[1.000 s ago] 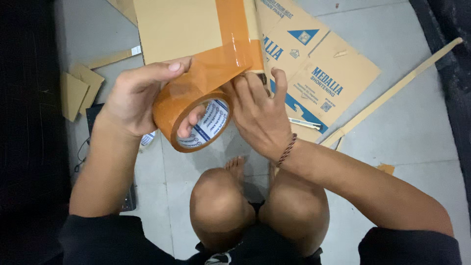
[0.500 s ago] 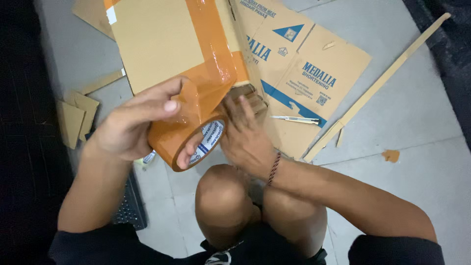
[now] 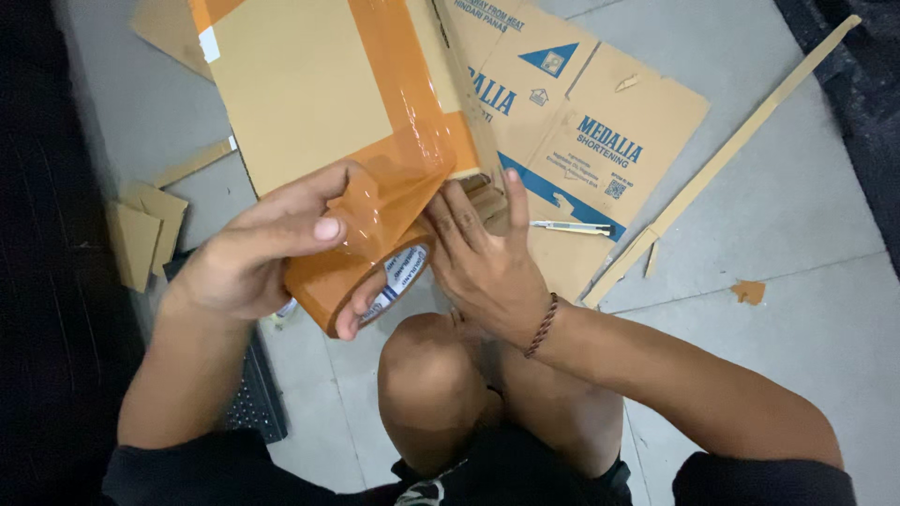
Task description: The person sits on the floor and seals a cardboard box by wrapping orange packing tape around it. They pull tape from the roll, press it along the box edges and flaps, rotate the box to tape different sides, and cut the tape using a utility knife.
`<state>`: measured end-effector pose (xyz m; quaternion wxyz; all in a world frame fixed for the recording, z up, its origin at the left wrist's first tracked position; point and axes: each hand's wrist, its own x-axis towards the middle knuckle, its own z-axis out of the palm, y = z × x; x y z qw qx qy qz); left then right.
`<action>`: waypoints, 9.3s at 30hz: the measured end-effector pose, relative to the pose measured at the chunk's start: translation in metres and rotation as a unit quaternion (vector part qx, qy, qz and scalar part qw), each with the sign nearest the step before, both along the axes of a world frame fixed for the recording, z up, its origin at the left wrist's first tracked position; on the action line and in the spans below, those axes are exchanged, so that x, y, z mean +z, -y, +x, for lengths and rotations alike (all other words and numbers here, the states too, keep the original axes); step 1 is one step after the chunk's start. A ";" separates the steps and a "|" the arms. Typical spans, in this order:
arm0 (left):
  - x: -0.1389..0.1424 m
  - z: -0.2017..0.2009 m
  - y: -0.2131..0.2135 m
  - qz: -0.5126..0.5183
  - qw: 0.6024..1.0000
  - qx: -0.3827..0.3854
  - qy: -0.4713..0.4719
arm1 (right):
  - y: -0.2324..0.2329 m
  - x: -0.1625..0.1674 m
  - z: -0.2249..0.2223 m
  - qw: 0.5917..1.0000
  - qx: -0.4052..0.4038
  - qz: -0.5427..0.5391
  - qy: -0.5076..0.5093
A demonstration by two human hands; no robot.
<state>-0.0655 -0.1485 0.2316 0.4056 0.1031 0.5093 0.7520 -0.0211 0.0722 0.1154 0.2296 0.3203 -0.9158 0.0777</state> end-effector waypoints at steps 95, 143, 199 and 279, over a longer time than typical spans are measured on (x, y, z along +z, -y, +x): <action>-0.178 0.016 -0.147 0.158 0.904 0.277 0.284 | -0.211 -0.320 -0.015 0.927 -0.203 -0.046 0.312; -0.124 0.050 -0.115 0.012 0.994 0.111 -0.003 | -0.249 0.012 -0.088 0.922 0.066 -0.204 0.322; -0.091 -0.050 -0.031 0.088 0.936 0.275 -0.201 | 0.129 0.041 -0.482 0.938 0.100 -0.190 0.274; -0.211 -0.251 0.004 -0.100 0.759 0.590 -0.256 | 0.031 0.001 0.034 0.568 -0.043 -0.562 0.600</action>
